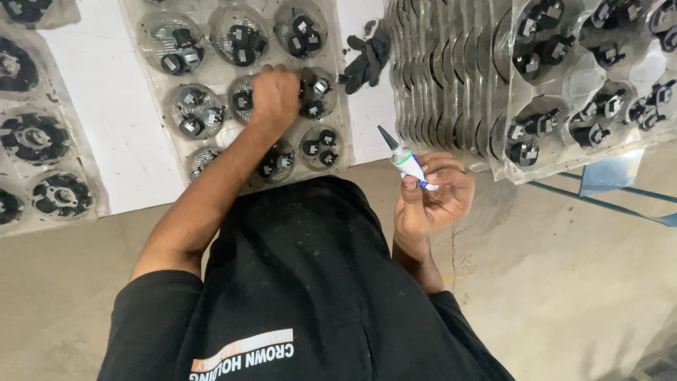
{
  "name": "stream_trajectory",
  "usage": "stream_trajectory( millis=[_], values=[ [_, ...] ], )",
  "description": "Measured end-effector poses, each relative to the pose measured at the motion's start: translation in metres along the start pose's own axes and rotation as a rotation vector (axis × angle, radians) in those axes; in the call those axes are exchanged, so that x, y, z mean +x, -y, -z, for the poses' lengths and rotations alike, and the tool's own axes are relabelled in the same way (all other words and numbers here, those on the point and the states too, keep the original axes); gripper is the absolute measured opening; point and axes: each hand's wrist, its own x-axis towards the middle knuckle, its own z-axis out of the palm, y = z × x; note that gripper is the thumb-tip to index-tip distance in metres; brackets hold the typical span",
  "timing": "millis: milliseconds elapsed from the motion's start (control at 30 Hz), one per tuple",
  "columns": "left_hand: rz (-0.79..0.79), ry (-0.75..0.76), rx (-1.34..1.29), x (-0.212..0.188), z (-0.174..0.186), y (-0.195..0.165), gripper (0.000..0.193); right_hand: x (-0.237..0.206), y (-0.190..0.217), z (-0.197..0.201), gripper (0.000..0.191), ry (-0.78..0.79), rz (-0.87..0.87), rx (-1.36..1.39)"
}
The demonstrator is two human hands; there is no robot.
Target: The person holds a small black circular component in one hand and a tube of adhesive in the other, squeezing glue onto the part. They place the glued component into a plastic tray with similar parts, pick up the next component, and repeat the gluing process, occasionally wiping the tube tip with a cloth.
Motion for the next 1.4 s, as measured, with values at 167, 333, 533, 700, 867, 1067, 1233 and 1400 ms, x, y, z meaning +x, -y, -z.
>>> stream_trajectory(
  millis=[167,333,533,700,867,1067,1233,1400],
  values=[
    [0.024,-0.045,0.006,0.001,0.002,-0.012,0.021,0.003,-0.004,0.007,0.033,0.006,-0.033,-0.01],
    [-0.036,0.0,-0.205,0.009,0.014,-0.03,0.03,0.005,-0.008,0.015,0.032,0.03,-0.09,-0.024],
    [-0.08,0.193,0.151,0.04,-0.007,-0.052,0.034,-0.005,-0.018,0.019,0.032,-0.018,-0.145,0.055],
    [-0.093,-0.013,0.09,0.04,0.005,-0.052,0.028,-0.008,-0.025,0.02,0.031,-0.072,-0.207,0.196],
    [0.181,-0.13,-0.914,-0.007,0.053,-0.034,0.026,0.004,-0.029,0.018,0.029,-0.043,-0.31,0.35],
    [0.32,-0.241,-1.908,-0.069,0.098,-0.013,0.042,0.008,-0.037,-0.012,0.026,0.109,-0.492,0.44],
    [0.343,-0.341,-1.653,-0.112,0.13,-0.007,0.053,0.004,-0.034,-0.051,0.026,0.295,-0.295,0.23],
    [0.274,-0.456,-1.546,-0.128,0.15,-0.006,0.047,0.02,-0.017,-0.076,0.03,0.487,0.214,-0.172]
  ],
)
